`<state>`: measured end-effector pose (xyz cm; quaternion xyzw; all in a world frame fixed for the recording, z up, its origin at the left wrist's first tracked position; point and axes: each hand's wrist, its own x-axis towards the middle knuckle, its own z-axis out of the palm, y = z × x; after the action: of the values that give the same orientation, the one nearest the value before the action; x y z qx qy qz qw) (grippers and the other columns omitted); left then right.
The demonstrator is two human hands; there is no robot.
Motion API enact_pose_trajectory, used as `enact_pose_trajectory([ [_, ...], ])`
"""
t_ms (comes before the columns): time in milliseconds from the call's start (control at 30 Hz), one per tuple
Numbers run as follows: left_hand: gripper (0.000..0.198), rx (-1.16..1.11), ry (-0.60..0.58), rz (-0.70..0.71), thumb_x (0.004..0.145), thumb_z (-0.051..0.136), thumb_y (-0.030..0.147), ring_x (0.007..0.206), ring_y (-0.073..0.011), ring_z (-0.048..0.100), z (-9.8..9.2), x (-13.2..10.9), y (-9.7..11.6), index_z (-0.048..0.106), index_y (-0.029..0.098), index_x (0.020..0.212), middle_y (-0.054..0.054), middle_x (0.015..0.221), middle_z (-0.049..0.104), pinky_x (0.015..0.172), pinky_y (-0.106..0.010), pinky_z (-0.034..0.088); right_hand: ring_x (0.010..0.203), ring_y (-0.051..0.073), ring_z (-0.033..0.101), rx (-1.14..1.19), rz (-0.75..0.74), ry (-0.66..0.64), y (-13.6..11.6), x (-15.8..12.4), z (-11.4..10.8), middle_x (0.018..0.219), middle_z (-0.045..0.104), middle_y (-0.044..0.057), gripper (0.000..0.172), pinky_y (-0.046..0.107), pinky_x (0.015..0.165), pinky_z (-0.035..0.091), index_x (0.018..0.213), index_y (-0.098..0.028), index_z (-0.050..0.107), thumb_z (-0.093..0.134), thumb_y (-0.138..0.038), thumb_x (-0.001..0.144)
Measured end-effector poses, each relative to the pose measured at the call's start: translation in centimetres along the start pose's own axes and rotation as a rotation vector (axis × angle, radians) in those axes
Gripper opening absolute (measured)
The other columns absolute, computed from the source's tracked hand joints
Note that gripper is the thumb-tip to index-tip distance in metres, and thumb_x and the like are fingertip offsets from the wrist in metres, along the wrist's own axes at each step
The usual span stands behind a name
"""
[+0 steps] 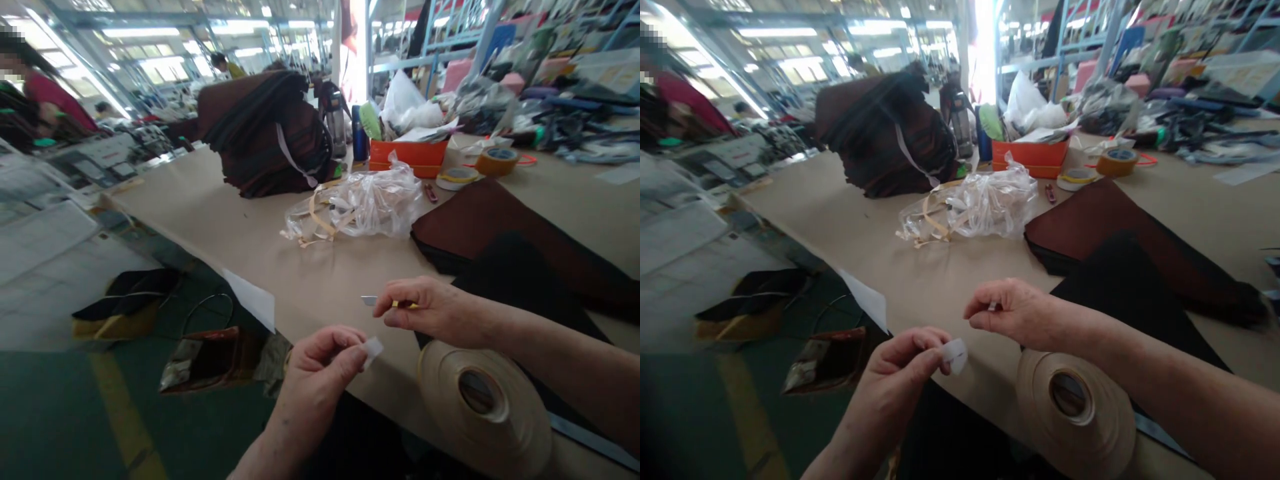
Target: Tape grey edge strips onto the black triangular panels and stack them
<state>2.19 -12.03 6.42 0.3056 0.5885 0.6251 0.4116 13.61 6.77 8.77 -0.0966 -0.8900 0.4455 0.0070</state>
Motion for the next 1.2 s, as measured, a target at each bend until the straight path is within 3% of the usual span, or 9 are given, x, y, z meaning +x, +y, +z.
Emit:
enact_pose_trajectory([
  [167, 0.019, 0.004, -0.012, -0.011, 0.077, 0.070, 0.027, 0.073, -0.0110, 0.053, 0.6, 0.5, -0.4, 0.065, 0.018, 0.062, 0.001, 0.071, 0.062, 0.069, -0.022, 0.040, 0.087, 0.014, 0.059, 0.219, -0.035, -0.111, -1.3, -1.0, 0.4, 0.094, 0.065, 0.001, 0.018, 0.025, 0.081, 0.043, 0.096, -0.019, 0.066, 0.055, -0.032, 0.089],
  [533, 0.019, 0.234, -0.045, -0.005, 0.079, 0.065, 0.032, 0.061, -0.0104, 0.043, 0.9, 0.5, -0.4, 0.063, 0.015, 0.069, 0.002, 0.063, 0.052, 0.058, -0.024, 0.034, 0.073, 0.010, 0.056, 0.081, -0.069, -0.026, -1.5, -1.0, 1.4, 0.075, 0.061, -0.002, 0.010, 0.023, 0.071, 0.040, 0.076, -0.018, 0.065, 0.057, -0.015, 0.079],
  [633, 0.016, 0.382, -0.072, 0.106, 0.082, 0.062, 0.026, 0.060, -0.0100, 0.044, 0.9, 0.5, -0.4, 0.063, 0.015, 0.070, 0.002, 0.062, 0.053, 0.058, -0.023, 0.036, 0.066, 0.009, 0.052, -0.045, -0.084, 0.000, -1.6, -1.0, 2.1, 0.070, 0.058, -0.002, 0.014, 0.023, 0.063, 0.037, 0.067, -0.016, 0.062, 0.053, -0.008, 0.074],
  [733, 0.015, 0.532, -0.119, 0.346, 0.085, 0.058, 0.018, 0.061, -0.0102, 0.049, 1.0, 0.6, -0.2, 0.062, 0.015, 0.071, 0.000, 0.064, 0.056, 0.059, -0.023, 0.040, 0.063, 0.009, 0.048, -0.147, -0.089, 0.103, -1.6, -1.2, 2.9, 0.064, 0.054, -0.002, 0.014, 0.023, 0.059, 0.034, 0.061, -0.016, 0.056, 0.051, -0.006, 0.069],
  [833, 0.012, 0.666, -0.102, 0.613, 0.085, 0.056, 0.010, 0.068, -0.0119, 0.056, 1.0, 0.3, 0.2, 0.061, 0.015, 0.074, -0.003, 0.072, 0.063, 0.064, -0.024, 0.046, 0.059, 0.008, 0.044, -0.070, -0.004, 0.184, -2.2, -1.5, 3.7, 0.061, 0.051, -0.003, 0.011, 0.022, 0.056, 0.033, 0.060, -0.016, 0.050, 0.049, -0.009, 0.068],
  [967, 0.014, 0.868, -0.003, 0.890, 0.078, 0.058, 0.000, 0.075, -0.0137, 0.059, 1.0, -0.8, 1.1, 0.060, 0.015, 0.080, -0.004, 0.075, 0.064, 0.075, -0.026, 0.050, 0.056, 0.008, 0.042, 0.113, 0.147, 0.196, -4.0, -1.8, 4.2, 0.057, 0.048, -0.004, 0.010, 0.021, 0.054, 0.032, 0.060, -0.017, 0.049, 0.049, -0.014, 0.069],
  [1100, 0.018, 0.919, 0.045, 0.929, 0.075, 0.059, -0.002, 0.078, -0.0142, 0.059, 0.8, -1.7, 1.6, 0.059, 0.015, 0.082, -0.004, 0.077, 0.064, 0.081, -0.028, 0.050, 0.055, 0.008, 0.039, 0.295, 0.238, 0.121, -5.1, -1.9, 4.2, 0.056, 0.046, -0.004, 0.010, 0.022, 0.051, 0.030, 0.061, -0.018, 0.052, 0.051, -0.018, 0.071],
  [1200, 0.014, 0.722, 0.025, 0.741, 0.080, 0.058, 0.003, 0.072, -0.0118, 0.058, 0.1, -1.9, 1.2, 0.059, 0.017, 0.081, -0.002, 0.076, 0.062, 0.071, -0.024, 0.049, 0.058, 0.009, 0.044, 0.506, 0.196, -0.038, -3.8, -1.8, 2.9, 0.061, 0.053, -0.002, 0.016, 0.022, 0.055, 0.035, 0.066, -0.017, 0.060, 0.057, -0.029, 0.076],
])
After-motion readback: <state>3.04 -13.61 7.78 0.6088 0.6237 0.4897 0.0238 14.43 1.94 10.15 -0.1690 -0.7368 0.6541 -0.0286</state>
